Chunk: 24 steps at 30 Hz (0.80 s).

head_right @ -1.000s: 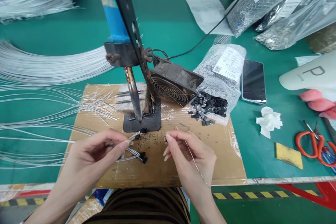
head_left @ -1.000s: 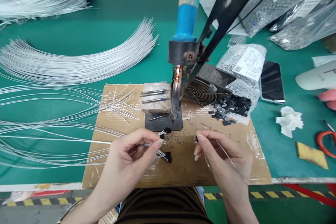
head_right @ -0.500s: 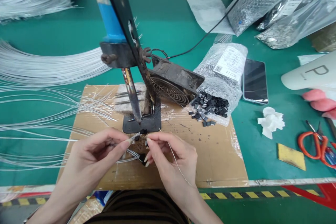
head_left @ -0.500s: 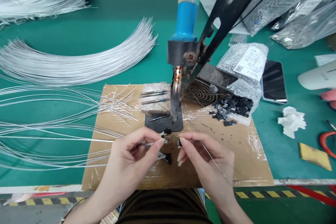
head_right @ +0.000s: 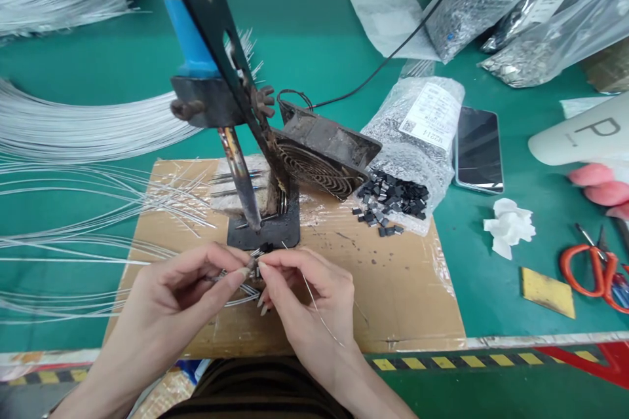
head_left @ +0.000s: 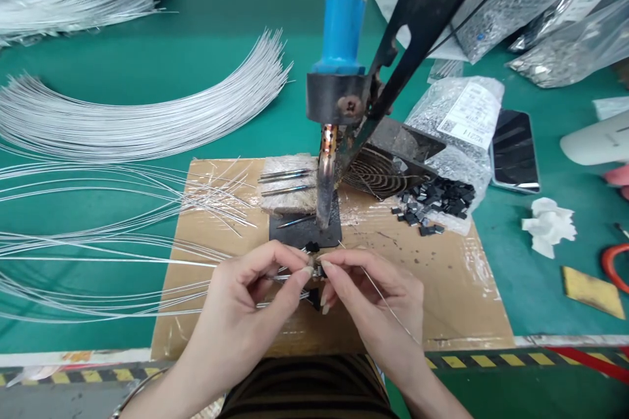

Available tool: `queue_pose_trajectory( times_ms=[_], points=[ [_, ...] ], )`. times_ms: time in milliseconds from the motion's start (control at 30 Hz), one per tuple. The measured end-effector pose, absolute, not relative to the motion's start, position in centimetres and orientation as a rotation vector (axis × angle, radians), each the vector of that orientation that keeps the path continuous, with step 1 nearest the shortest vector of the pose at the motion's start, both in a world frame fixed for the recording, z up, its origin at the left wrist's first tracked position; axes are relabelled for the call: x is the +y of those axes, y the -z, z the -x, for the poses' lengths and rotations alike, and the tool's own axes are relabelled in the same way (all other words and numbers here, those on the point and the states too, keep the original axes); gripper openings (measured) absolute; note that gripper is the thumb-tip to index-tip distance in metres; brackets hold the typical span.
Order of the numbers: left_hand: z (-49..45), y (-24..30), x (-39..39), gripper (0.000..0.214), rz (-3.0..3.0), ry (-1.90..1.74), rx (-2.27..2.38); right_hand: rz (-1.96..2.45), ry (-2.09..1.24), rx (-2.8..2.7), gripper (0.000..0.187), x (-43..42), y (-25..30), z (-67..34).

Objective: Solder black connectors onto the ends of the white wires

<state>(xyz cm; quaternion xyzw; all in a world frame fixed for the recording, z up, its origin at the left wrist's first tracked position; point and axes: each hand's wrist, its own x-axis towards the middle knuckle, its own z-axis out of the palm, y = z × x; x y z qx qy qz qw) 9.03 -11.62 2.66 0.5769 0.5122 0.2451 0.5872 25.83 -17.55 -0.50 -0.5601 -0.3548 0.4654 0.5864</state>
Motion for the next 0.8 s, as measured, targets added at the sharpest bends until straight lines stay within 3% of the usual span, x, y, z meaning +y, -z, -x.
queue_pose_trajectory(
  times_ms=[800],
  points=[
    [-9.46,-2.75,-11.93,0.015,-1.270,-0.649,1.153,1.301,-1.058,-0.827,0.009,-17.87,0.70,-25.63]
  ],
)
